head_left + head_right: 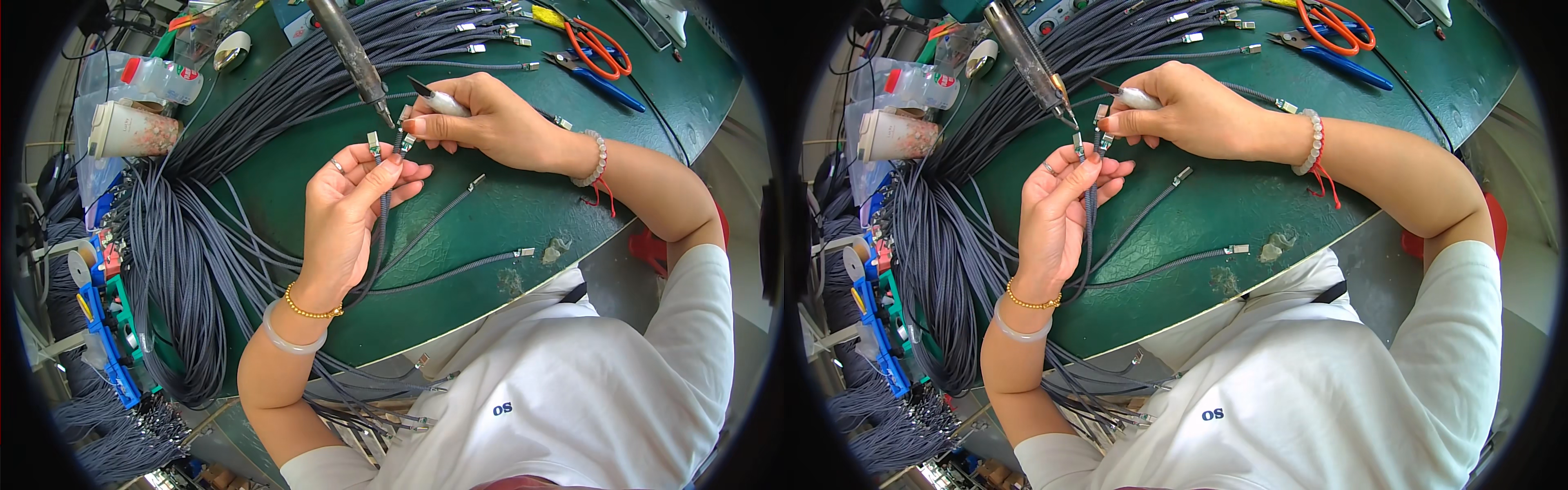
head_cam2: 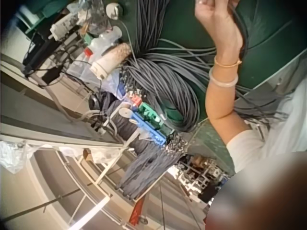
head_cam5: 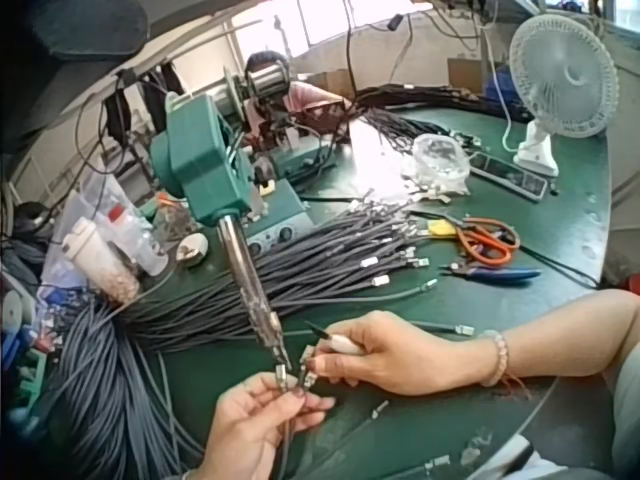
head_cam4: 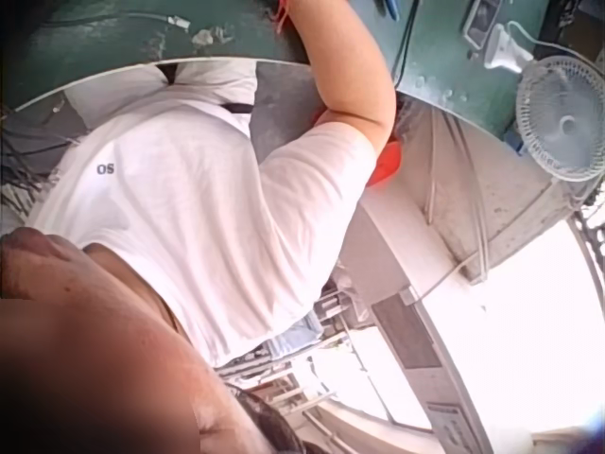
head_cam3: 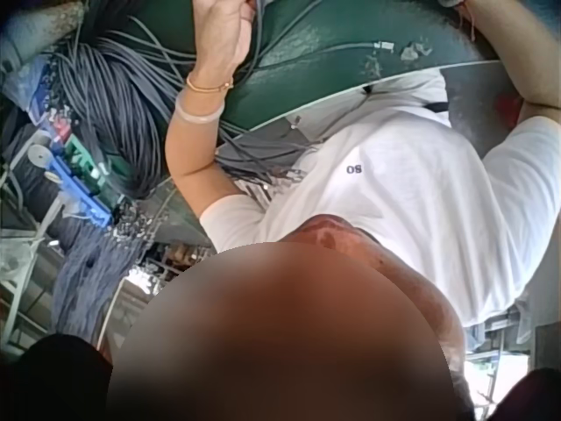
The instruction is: The person is soldering connectors to a bundle of black wires at a factory workbench.
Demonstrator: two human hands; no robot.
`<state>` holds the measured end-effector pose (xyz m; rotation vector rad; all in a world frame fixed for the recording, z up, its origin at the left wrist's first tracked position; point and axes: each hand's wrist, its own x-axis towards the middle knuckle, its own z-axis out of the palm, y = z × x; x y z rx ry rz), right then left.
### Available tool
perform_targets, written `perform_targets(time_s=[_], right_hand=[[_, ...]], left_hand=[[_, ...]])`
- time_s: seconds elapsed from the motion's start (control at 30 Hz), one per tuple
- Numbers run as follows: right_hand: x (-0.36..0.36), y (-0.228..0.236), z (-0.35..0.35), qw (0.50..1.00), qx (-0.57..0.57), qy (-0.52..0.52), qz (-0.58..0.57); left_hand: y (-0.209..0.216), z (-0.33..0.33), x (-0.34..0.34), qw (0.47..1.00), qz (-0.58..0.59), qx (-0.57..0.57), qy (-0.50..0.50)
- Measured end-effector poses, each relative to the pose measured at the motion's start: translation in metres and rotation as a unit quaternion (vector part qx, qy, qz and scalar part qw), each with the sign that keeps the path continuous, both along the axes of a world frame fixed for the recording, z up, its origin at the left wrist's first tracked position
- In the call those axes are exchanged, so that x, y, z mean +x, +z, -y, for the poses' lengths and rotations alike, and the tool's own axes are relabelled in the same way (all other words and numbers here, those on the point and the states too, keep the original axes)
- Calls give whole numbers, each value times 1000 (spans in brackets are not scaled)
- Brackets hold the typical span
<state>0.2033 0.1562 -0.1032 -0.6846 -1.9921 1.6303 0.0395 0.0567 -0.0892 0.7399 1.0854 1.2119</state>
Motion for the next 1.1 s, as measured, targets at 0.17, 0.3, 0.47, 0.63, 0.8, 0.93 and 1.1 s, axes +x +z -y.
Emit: perform_targets(time_s=[0.17,0.3,0.47,0.63,0.8,0.93,1.1], right_hand=[[0,2,1,1000,5,-5,5],[3,6,1,999,18,-6,35],[1,7,2,999,-7,-51,-18],[3,11,3,997,-42,-45,-37],[4,13,6,992,-128,-1,-14],[6,19,4,990,-141,16,17],[9,20,4,989,-148,17,18]], left_hand=[[0,0,-2,1000,12,-5,7],[0,-1,-3,1000,16,-11,14],[-1,0,-2,1000,21,-13,-3],[1,0,2,1000,7,-6,-4],[-2,-1,4,999,1,21,28],[-4,0,5,999,-9,35,33],[-3,0,7,998,-20,58,34]])
